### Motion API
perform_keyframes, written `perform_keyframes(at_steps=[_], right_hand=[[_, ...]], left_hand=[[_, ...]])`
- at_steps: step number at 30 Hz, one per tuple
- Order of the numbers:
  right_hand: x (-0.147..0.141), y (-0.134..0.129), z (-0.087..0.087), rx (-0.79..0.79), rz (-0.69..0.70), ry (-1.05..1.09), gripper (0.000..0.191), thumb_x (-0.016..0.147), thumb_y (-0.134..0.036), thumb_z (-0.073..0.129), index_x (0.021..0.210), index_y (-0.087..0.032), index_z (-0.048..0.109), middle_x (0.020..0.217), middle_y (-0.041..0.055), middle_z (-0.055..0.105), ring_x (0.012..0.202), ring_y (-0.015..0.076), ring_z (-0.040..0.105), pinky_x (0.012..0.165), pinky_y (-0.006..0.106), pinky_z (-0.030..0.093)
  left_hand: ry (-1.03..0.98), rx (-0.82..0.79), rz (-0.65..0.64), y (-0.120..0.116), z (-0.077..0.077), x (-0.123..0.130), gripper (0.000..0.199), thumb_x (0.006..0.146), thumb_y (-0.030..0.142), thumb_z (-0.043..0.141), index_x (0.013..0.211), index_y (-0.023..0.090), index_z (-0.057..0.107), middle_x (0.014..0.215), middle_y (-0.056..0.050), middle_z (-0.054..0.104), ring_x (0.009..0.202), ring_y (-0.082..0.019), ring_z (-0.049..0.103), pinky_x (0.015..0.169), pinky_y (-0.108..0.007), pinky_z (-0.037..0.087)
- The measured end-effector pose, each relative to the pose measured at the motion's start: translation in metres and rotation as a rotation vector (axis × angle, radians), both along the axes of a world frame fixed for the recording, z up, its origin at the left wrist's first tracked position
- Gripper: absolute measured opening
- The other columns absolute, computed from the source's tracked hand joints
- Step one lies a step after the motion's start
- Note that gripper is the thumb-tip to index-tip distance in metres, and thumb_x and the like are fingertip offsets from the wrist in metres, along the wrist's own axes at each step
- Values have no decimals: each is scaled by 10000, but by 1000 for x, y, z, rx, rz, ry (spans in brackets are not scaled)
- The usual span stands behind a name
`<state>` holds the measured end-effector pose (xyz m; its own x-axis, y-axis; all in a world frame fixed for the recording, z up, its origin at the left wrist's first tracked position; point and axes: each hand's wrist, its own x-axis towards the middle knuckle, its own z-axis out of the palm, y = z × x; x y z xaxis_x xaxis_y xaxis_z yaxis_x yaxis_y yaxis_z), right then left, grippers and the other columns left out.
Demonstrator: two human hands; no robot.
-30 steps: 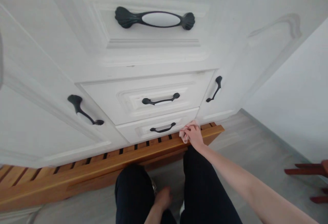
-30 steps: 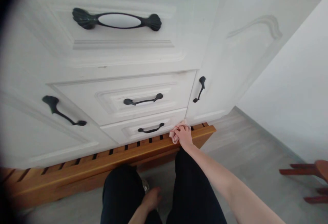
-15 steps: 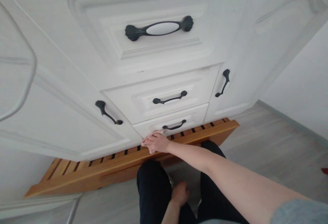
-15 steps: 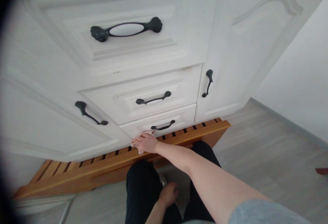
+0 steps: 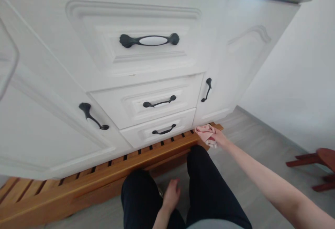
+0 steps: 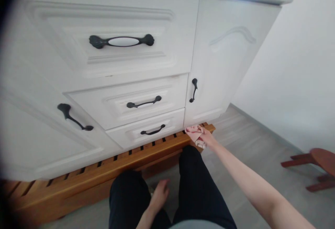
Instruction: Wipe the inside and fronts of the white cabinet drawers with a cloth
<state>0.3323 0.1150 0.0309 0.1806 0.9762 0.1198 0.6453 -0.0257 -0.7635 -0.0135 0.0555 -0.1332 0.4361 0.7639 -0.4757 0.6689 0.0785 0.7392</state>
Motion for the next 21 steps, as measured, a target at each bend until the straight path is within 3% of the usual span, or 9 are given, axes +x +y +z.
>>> perform_keyframes(at_steps=[3, 6, 9, 12, 14, 16, 18, 21], right_hand=[[1, -45, 16, -205, -14, 442, 408, 929, -440, 541, 1221, -177, 654, 1108, 129, 761, 942, 244, 745, 836, 401, 611], [-25, -77, 31, -355, -67, 991, 422, 848, -413, 653, 1218, -212, 632, 1180, 111, 745, 1026, 255, 735, 935, 425, 597], [-62, -88, 50, -376, -53, 1222, 441, 870, -435, 631, 1247, -206, 616, 1231, 113, 725, 1123, 262, 704, 1003, 426, 569], [-92, -90, 65, -387, -41, 1302, 481, 914, -504, 584, 1278, -190, 605, 1211, 123, 732, 1127, 272, 702, 1013, 440, 564], [-104, -91, 68, -360, -33, 1320, 524, 935, -548, 558, 1314, -186, 590, 1242, 129, 719, 1160, 276, 686, 1030, 454, 552], [-111, -93, 67, -344, -17, 1333, 564, 936, -576, 562, 1354, -196, 572, 1320, 126, 681, 1238, 277, 642, 1079, 472, 514], [-115, -95, 62, -307, -2, 1313, 591, 912, -567, 622, 1399, -242, 548, 1429, 87, 612, 1326, 260, 575, 1154, 468, 443], [-123, -99, 56, -224, 4, 1227, 616, 885, -545, 681, 1436, -319, 526, 1544, 15, 502, 1421, 230, 474, 1227, 437, 348]], left_hand=[[-216, 105, 193, 10, 41, 17, 501, 908, 243, 444, 1405, 219, 498, 1574, -90, 410, 1507, -207, 303, 1259, -371, 229], [-442, 118, 347, 22, 90, 32, 604, 970, 463, 389, 1522, 234, 304, 1672, -88, 213, 1541, -218, 225, 1222, -375, 306], [-638, 28, 347, 23, 138, 43, 652, 1003, 611, 166, 1530, 257, 311, 1610, -115, 364, 1457, -239, 411, 1145, -413, 419], [-864, -100, 340, 7, 177, 47, 706, 974, 687, 263, 1560, 293, 255, 1557, -131, 444, 1398, -276, 488, 1137, -475, 430], [-945, -76, 343, -9, 190, 47, 803, 921, 670, 488, 1578, 318, 189, 1586, -126, 399, 1430, -295, 446, 1165, -486, 399], [-847, 103, 353, -21, 195, 45, 877, 850, 575, 674, 1564, 311, 237, 1587, -133, 383, 1438, -306, 431, 1178, -488, 384], [-677, 325, 393, -26, 195, 43, 745, 840, 480, 715, 1488, 297, 395, 1539, -132, 431, 1404, -300, 467, 1172, -499, 391], [-473, 554, 390, -28, 198, 39, 387, 908, 403, 625, 1278, 290, 606, 1425, -107, 523, 1347, -274, 517, 1143, -506, 427]])
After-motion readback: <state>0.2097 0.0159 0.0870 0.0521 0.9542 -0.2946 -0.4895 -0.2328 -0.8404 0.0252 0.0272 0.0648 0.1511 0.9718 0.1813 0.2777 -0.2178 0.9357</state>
